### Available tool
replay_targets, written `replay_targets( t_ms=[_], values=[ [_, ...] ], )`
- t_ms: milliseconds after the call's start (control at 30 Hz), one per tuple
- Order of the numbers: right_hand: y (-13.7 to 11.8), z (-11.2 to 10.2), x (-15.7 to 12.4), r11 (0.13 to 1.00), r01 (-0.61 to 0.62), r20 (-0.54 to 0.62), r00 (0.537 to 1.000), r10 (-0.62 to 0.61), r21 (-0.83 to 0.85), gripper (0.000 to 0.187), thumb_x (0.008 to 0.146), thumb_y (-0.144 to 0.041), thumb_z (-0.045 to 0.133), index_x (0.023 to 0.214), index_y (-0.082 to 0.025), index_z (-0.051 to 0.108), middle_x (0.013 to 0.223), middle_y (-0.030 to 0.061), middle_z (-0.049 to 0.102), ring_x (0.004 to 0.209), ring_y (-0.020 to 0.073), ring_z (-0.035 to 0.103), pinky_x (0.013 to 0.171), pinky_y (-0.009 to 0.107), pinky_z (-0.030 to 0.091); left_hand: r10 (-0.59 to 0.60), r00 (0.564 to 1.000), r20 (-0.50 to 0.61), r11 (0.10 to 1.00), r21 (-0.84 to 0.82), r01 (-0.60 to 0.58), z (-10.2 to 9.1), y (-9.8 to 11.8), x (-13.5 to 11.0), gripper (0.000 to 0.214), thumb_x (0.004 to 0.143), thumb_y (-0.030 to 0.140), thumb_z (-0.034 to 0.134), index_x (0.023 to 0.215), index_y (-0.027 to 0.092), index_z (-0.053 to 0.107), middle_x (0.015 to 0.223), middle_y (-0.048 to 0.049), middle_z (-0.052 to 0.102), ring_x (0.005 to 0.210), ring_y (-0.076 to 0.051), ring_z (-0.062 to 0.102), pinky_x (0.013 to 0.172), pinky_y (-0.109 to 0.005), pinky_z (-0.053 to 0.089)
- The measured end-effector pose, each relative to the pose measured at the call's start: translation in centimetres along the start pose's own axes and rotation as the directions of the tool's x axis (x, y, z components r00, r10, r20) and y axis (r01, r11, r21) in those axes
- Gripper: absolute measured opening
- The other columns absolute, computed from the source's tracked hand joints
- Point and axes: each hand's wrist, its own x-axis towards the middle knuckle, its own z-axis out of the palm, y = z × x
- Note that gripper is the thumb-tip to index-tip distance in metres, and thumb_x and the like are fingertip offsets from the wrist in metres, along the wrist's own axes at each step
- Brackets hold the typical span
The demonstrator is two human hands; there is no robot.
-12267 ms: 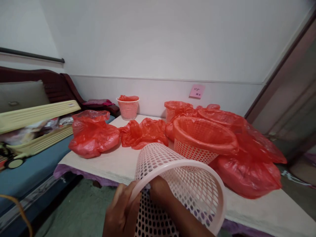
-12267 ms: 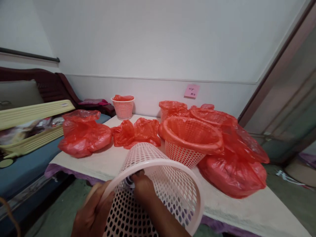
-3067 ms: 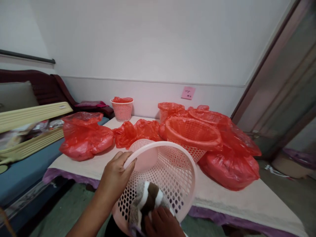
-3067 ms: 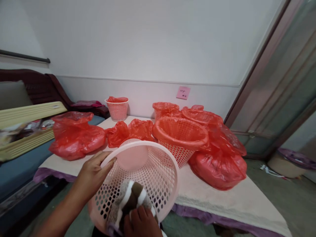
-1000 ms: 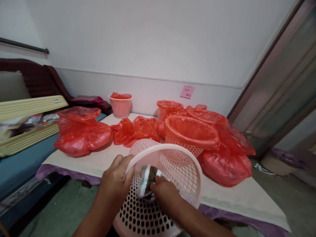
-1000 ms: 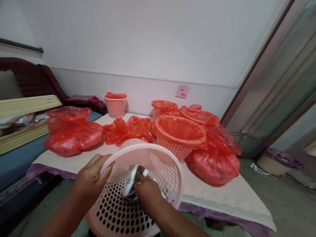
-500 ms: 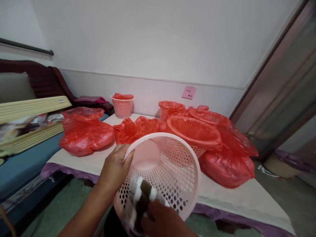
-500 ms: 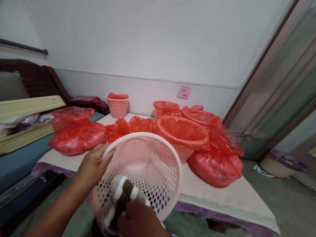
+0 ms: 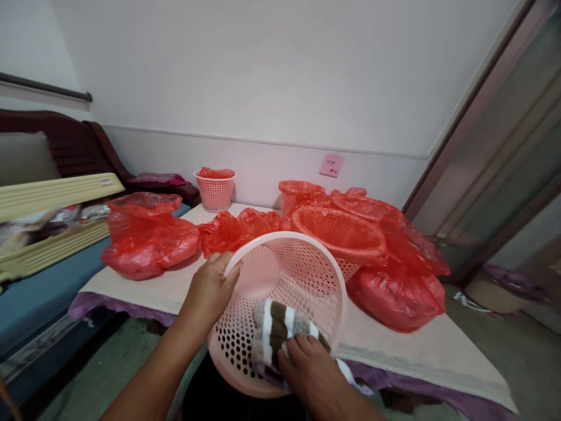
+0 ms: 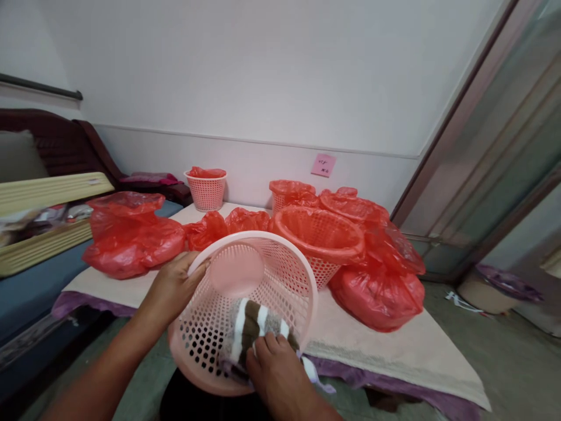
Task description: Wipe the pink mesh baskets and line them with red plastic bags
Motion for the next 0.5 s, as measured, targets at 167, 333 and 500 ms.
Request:
replay_targets(
  t_ms=[167,333,500],
  values=[
    [-1.3,-0.9,1.7,0.992,-0.057,0.039,0.998,0.053,0.116,0.014,0.072,-0.021,0.070,0.078,-0.021,0.058,0.073,0.0024,0.059,0.068,0.0213,0.056,0.054,0.031,0.039,-0.056,0.998,-0.025,0.998,0.007,0.057,-0.3,0.5,-0.8,0.025,0.088,0.034,0.049,0.101,0.018,0.064,0.092,-0.0060,0.061,0.091,-0.023,0.059,0.084,-0.040,0.045],
    [-3.4,-5.4,6.2,0.748,-0.295,0.105,0.951,0.292,0.594,0.030,0.072,-0.023,0.064,0.101,-0.021,0.058,0.097,0.0074,0.059,0.084,0.0225,0.055,0.067,0.033,0.045,-0.197,0.980,-0.024,0.974,-0.116,0.193,0.7,1.1,-5.2,0.036,0.087,0.039,0.051,0.118,0.021,0.054,0.103,-0.0045,0.058,0.094,-0.021,0.059,0.083,-0.036,0.047],
    [-4.3,-5.9,8.4,0.515,-0.260,0.189,0.964,0.186,0.817,0.037,0.074,-0.033,0.069,0.106,-0.021,0.056,0.104,0.0064,0.057,0.090,0.0210,0.055,0.077,0.033,0.046,-0.107,0.983,-0.147,0.994,-0.049,0.100,0.2,0.3,-6.8,0.031,0.093,0.034,0.045,0.119,0.024,0.055,0.098,-0.0014,0.052,0.093,-0.017,0.057,0.088,-0.033,0.043]
  ],
)
